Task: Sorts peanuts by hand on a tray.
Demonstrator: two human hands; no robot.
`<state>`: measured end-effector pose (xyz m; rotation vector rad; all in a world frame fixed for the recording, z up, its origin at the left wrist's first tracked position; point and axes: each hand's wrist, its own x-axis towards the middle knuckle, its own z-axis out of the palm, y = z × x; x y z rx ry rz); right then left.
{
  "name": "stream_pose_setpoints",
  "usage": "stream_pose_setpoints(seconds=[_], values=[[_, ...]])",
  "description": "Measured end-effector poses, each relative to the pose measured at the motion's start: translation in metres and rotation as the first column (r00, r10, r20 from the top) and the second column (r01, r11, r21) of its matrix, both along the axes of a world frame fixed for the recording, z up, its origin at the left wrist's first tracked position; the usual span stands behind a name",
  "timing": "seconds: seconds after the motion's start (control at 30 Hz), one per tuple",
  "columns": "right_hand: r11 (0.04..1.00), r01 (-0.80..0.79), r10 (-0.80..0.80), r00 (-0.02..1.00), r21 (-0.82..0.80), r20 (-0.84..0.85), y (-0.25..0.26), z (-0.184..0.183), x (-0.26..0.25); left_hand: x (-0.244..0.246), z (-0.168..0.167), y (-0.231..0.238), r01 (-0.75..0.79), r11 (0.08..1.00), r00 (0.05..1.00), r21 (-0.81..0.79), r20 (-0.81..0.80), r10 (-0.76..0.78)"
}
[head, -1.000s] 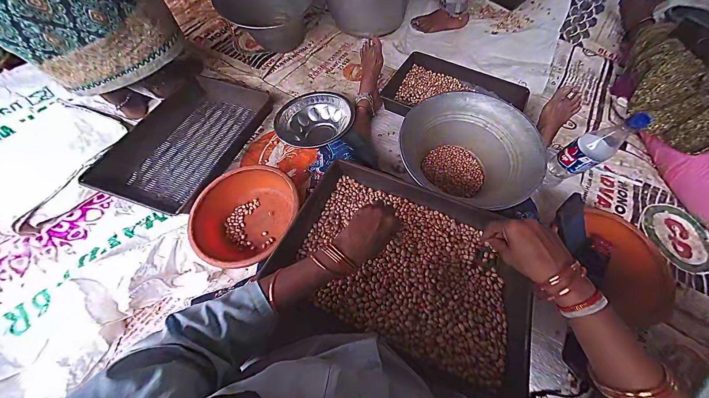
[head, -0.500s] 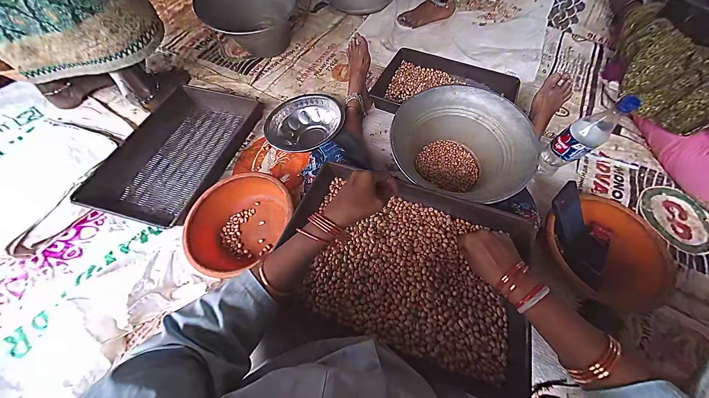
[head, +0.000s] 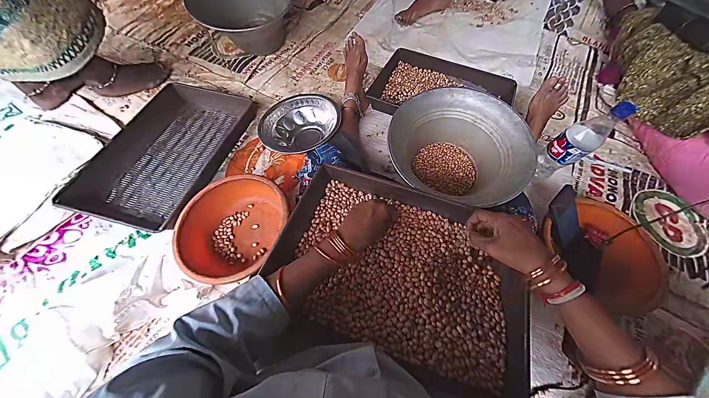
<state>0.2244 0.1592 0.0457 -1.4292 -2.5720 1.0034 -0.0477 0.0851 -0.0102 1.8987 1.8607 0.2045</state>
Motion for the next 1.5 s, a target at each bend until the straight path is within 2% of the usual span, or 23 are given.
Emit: stream_pose_setpoints(seconds=[0.07, 0.1, 0.17, 0.2, 0.27, 0.33, 0.37, 0.43, 0.47, 0.5, 0.57, 0.67, 0.73, 0.83, 1.07, 1.2, 1.37, 1.5], values=[[0.988, 0.113, -0.142, 0.933, -0.107, -0.330, 0.008, 0.001, 0.012, -0.001, -0.001, 0.001, 0.005, 1.000, 1.000, -0.020, -0.002, -0.005], [0.972, 0.152, -0.216, 0.877, -0.180, -0.429, 0.009, 0.004, 0.017, -0.002, -0.001, 0.002, 0.006, 0.999, 1.000, -0.040, -0.011, -0.006], [0.967, 0.196, -0.249, 0.857, -0.163, -0.451, 0.009, 0.008, 0.024, -0.001, 0.001, 0.002, 0.011, 0.998, 1.000, -0.057, -0.014, -0.012], [0.977, 0.202, -0.210, 0.898, -0.062, -0.386, 0.010, 0.007, 0.026, -0.002, 0.000, 0.002, 0.016, 0.999, 1.000, -0.051, -0.008, -0.017], [0.982, 0.120, -0.102, 0.987, 0.143, -0.123, 0.013, 0.004, 0.025, -0.006, -0.001, 0.002, 0.023, 0.999, 0.999, -0.027, 0.041, -0.022], [0.979, 0.009, -0.043, 0.986, 0.204, 0.162, 0.014, -0.004, 0.017, -0.013, 0.002, 0.003, -0.025, 1.000, 0.982, 0.004, 0.189, 0.024], [0.978, -0.031, -0.024, 0.965, 0.207, 0.260, 0.011, -0.008, 0.013, -0.016, 0.006, 0.002, -0.074, 0.997, 0.948, -0.004, 0.310, 0.071], [0.961, -0.109, 0.003, 0.924, 0.255, 0.381, 0.004, -0.016, 0.008, -0.024, 0.016, -0.002, -0.155, 0.985, 0.810, -0.074, 0.561, 0.170], [0.952, -0.137, 0.012, 0.909, 0.272, 0.416, 0.001, -0.019, 0.006, -0.027, 0.019, -0.003, -0.177, 0.979, 0.746, -0.101, 0.635, 0.201], [0.949, -0.158, 0.020, 0.894, 0.274, 0.447, -0.002, -0.020, 0.004, -0.026, 0.022, -0.002, -0.192, 0.977, 0.725, -0.096, 0.657, 0.208], [0.945, -0.190, 0.034, 0.868, 0.268, 0.495, -0.005, -0.020, -0.001, -0.018, 0.030, 0.002, -0.170, 0.985, 0.795, 0.000, 0.590, 0.137], [0.947, -0.199, 0.043, 0.854, 0.250, 0.518, -0.008, -0.021, -0.003, 0.008, 0.029, 0.018, -0.012, 0.968, 0.967, 0.252, 0.248, -0.053], [0.939, -0.215, 0.048, 0.856, 0.270, 0.514, -0.008, -0.024, -0.004, 0.017, 0.015, 0.027, 0.106, 0.950, 0.993, 0.294, 0.011, -0.115], [0.941, -0.205, 0.044, 0.862, 0.269, 0.505, -0.009, -0.023, -0.002, 0.024, -0.004, 0.031, 0.194, 0.942, 0.976, 0.274, -0.153, -0.157], [0.940, -0.206, 0.064, 0.888, 0.270, 0.455, -0.006, -0.032, -0.001, 0.022, -0.017, 0.028, 0.157, 0.953, 0.979, 0.258, -0.167, -0.116], [0.948, -0.197, 0.062, 0.886, 0.252, 0.459, -0.010, -0.029, -0.003, 0.046, 0.013, 0.021, 0.075, 0.993, 0.972, 0.091, -0.227, -0.053], [0.971, -0.157, 0.051, 0.872, 0.181, 0.486, -0.014, -0.025, -0.007, 0.033, -0.024, 0.023, 0.121, 0.934, 0.964, 0.337, -0.264, -0.030], [0.976, -0.161, 0.074, 0.876, 0.144, 0.476, -0.019, -0.011, -0.009, 0.039, -0.015, 0.019, 0.098, 0.949, 0.967, 0.298, -0.254, -0.020]])
